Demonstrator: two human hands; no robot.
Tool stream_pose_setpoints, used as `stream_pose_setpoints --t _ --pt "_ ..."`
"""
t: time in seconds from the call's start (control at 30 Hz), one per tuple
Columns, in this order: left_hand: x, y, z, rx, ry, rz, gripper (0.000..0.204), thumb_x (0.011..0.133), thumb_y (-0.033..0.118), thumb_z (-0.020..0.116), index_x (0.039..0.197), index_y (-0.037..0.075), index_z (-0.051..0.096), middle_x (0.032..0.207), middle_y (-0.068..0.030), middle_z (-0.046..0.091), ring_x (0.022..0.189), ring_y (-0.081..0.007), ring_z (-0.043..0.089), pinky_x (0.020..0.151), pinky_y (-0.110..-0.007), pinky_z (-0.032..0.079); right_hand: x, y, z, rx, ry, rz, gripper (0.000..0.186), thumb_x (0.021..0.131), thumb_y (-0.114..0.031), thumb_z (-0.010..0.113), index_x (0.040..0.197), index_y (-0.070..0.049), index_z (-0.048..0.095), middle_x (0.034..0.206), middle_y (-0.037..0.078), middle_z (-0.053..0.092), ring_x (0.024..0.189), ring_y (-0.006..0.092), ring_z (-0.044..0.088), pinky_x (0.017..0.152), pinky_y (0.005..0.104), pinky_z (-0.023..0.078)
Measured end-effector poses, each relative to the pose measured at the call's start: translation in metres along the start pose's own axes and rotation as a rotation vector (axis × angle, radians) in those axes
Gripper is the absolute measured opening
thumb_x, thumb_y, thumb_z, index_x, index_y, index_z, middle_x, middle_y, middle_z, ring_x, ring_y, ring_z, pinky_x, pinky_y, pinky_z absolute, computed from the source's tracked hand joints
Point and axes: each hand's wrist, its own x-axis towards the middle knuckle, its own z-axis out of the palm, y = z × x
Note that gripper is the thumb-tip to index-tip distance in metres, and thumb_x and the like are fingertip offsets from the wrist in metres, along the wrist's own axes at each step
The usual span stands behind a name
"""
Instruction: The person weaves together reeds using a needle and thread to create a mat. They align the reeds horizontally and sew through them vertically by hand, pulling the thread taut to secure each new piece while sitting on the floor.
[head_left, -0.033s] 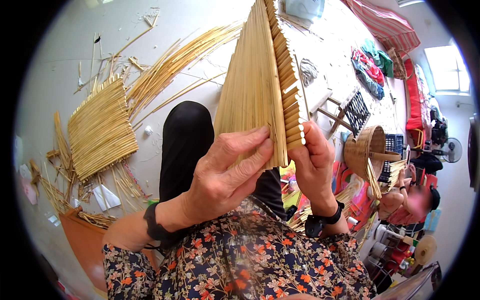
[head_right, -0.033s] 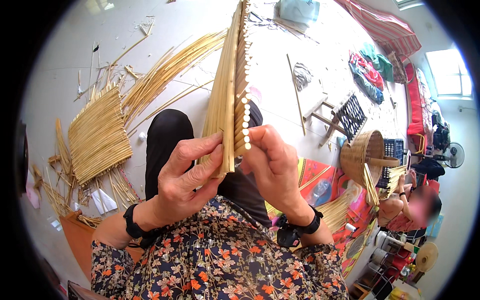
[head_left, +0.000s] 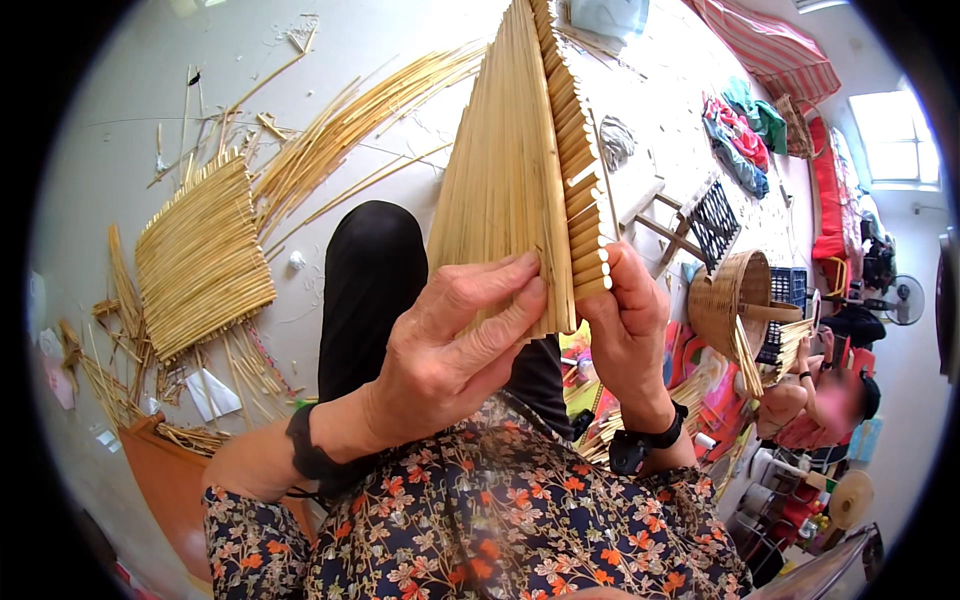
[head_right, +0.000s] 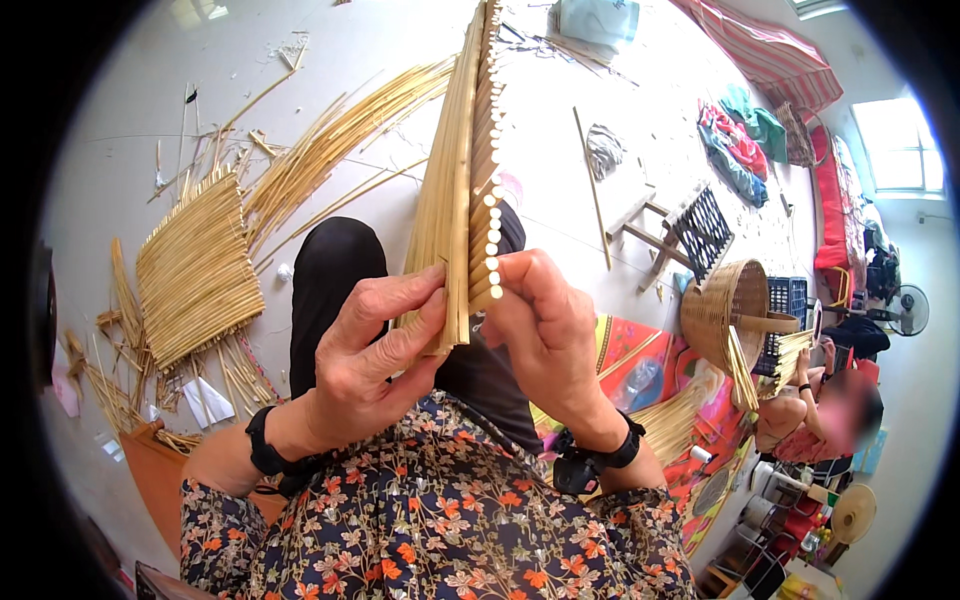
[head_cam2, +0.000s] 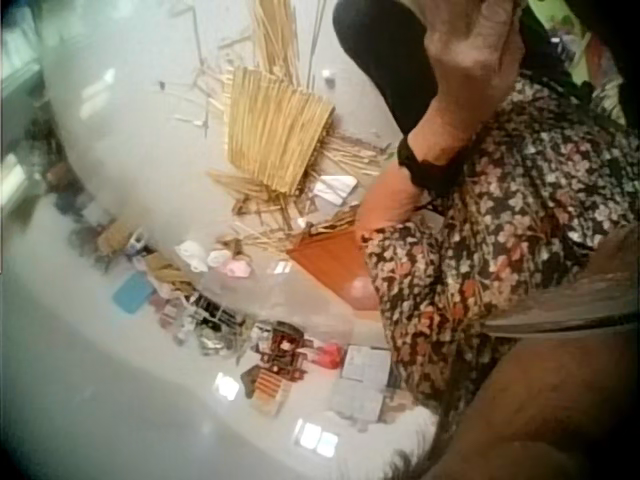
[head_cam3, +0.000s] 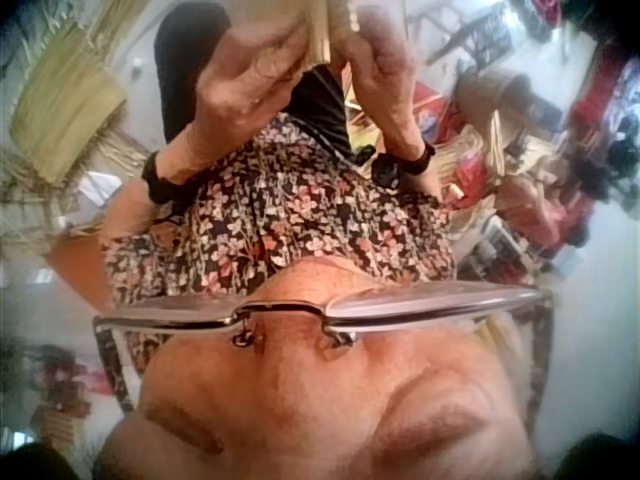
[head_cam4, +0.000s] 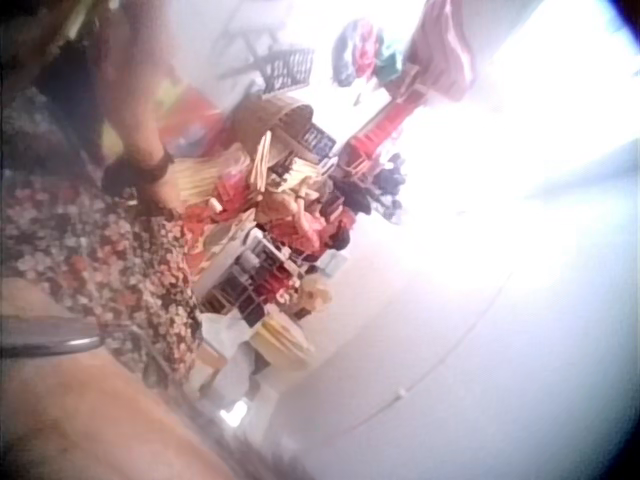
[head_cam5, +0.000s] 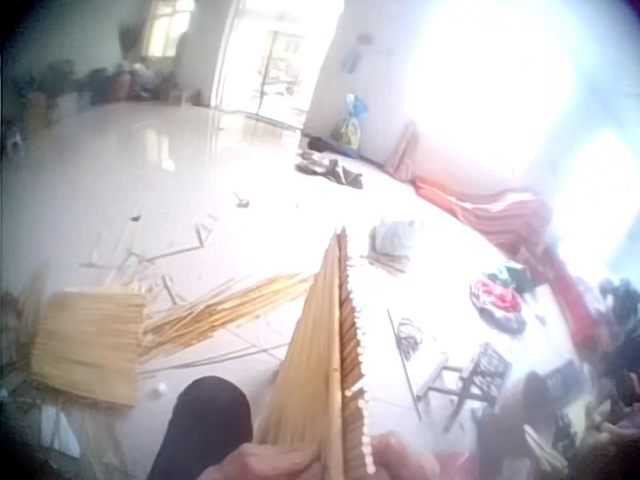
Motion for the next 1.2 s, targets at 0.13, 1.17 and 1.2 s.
stream_pose_setpoints --t 0.13,1.17,1.2 --pt "0.004 0.000 0.002 -0.002 -0.023 0.018 0.055 0.073 -0.012 0.076 0.127 -0.002 0.069 0.127 -0.0176 0.065 0.108 -0.0332 0.067 0.091 -0.038 0.057 0.001 -0.004 -0.001 -0.136 0.026 -0.050 0.014 0.093 0.006 0.052 0.103 0.000 0.058 0.070 0.003 0.062 0.059 0.0090 0.059 0.054 0.0249 0.045" --pt "-0.004 0.000 -0.010 0.030 -0.160 -0.026 0.064 0.074 -0.012 0.074 0.136 -0.003 0.062 0.135 -0.0185 0.060 0.119 -0.0331 0.062 0.097 -0.039 0.054 0.010 -0.013 -0.005 -0.222 0.002 -0.062 0.092 0.087 -0.045 0.072 0.153 0.005 0.029 0.122 0.025 0.062 0.109 0.0336 0.066 0.097 0.0431 0.050" --pt "-0.002 -0.001 -0.018 0.015 -0.202 -0.027 0.065 0.074 -0.012 0.074 0.138 -0.003 0.060 0.137 -0.0193 0.060 0.122 -0.0334 0.062 0.099 -0.038 0.053 0.003 0.000 -0.007 -0.220 0.074 -0.128 0.098 0.086 -0.051 0.073 0.153 0.005 0.030 0.124 0.024 0.062 0.114 0.0324 0.065 0.101 0.0432 0.048"
